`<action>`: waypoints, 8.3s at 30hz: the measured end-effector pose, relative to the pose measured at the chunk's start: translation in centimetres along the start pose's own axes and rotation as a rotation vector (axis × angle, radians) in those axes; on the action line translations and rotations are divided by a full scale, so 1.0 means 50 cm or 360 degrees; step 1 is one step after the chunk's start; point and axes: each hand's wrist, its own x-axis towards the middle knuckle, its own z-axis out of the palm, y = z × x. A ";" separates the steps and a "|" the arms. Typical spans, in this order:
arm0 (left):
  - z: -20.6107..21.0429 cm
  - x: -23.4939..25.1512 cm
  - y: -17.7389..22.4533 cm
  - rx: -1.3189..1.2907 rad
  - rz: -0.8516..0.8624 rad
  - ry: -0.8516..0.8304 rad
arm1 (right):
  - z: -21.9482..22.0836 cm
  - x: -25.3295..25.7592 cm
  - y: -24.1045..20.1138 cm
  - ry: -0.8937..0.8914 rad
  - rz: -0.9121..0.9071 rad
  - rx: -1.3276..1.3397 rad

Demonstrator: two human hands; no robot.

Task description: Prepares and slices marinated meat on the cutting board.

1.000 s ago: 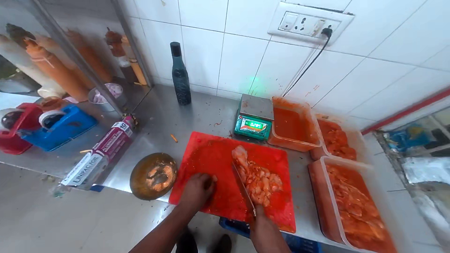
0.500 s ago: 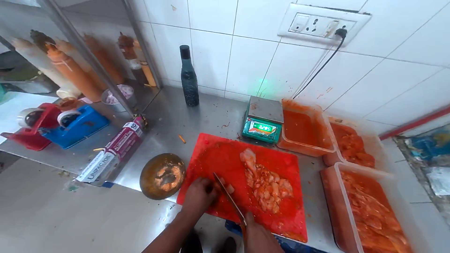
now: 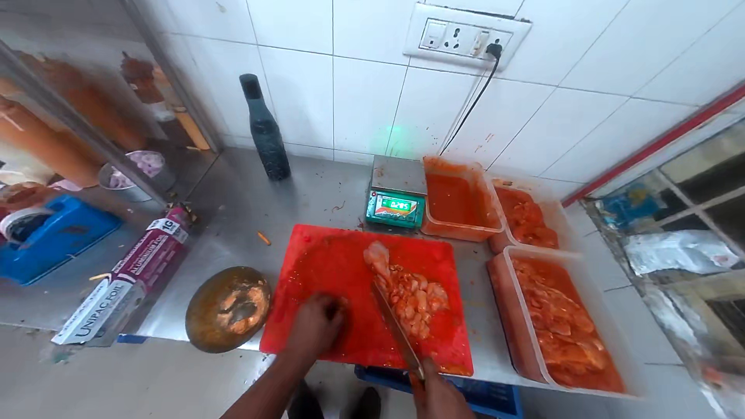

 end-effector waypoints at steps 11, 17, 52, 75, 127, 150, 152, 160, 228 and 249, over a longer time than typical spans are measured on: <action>-0.040 0.273 0.198 -0.0116 -0.0242 -0.0171 | 0.035 0.001 -0.024 -0.0147 -0.0230 0.0129; -0.046 0.290 0.210 -0.0345 -0.0293 -0.0325 | 0.035 0.049 -0.085 -0.0203 -0.0180 0.0316; -0.028 0.089 0.053 0.0391 0.0255 -0.0231 | -0.002 0.049 -0.065 0.0077 -0.0139 0.0270; -0.045 0.078 -0.021 0.0242 0.0267 -0.0018 | 0.018 0.072 -0.146 0.0062 -0.0172 -0.0011; -0.113 0.059 0.003 -0.0113 -0.0312 -0.0252 | -0.018 0.023 -0.080 0.0095 -0.0102 0.0254; -0.088 0.042 -0.017 -0.0081 -0.0480 0.0050 | 0.034 0.039 -0.194 -0.0113 -0.0284 0.0121; -0.082 0.040 -0.015 -0.0073 -0.0515 0.0055 | 0.041 0.048 -0.204 -0.0138 -0.0249 0.0086; -0.091 0.036 0.006 -0.0097 -0.0547 -0.0031 | 0.038 0.032 -0.172 -0.0070 -0.0175 0.0217; -0.104 0.096 -0.032 -0.0370 -0.0528 0.0308 | -0.001 0.097 -0.244 -0.0067 -0.0286 -0.0222; -0.110 0.121 -0.004 -0.0192 -0.0551 0.0302 | -0.027 0.090 -0.223 -0.0033 -0.0247 -0.0286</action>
